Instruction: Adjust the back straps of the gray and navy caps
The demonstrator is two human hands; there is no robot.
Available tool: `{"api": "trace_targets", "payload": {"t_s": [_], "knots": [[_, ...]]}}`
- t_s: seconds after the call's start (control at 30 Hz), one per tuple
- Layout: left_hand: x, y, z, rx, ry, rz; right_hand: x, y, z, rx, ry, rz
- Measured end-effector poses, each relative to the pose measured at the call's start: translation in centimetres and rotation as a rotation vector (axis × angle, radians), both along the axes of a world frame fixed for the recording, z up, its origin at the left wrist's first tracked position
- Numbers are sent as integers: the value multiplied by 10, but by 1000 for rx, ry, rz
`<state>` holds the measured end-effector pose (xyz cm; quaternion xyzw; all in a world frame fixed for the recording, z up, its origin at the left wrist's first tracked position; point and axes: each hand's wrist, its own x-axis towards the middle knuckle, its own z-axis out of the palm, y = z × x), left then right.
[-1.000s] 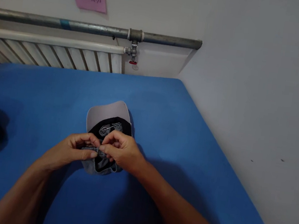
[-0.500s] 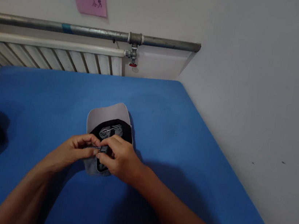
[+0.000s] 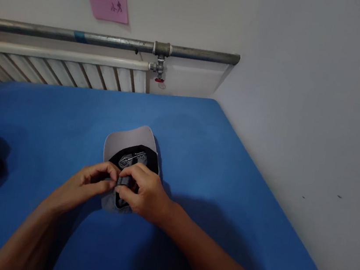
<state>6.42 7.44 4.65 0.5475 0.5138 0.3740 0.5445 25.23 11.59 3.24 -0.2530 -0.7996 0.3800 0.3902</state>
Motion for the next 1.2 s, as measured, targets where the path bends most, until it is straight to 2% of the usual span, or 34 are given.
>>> {"api": "trace_targets", "payload": {"t_s": [0.13,0.43,0.6,0.73,0.83,0.93,1.07,1.2], "knots": [[-2,0,1,-44,-1,-50,0,-1,0,53,5,21],[3,2,0,-157,-181,-6,-2,0,0,104,-7,67],[-2,0,5,-141,-122,37,-1,-1,0,124,-78,27],[-11,-2,6,-154,-116,42,1,1,4,125,-119,67],[-15,-2,5,-197,-117,41,4,6,9,42,-129,70],[-14,-2,5,-257,-116,-40,9,11,13,-63,-234,71],[-12,-2,6,-243,-77,-173,11,11,20,-44,-358,188],[-11,-3,8,-227,-65,-229,10,6,23,-90,-351,206]]}}
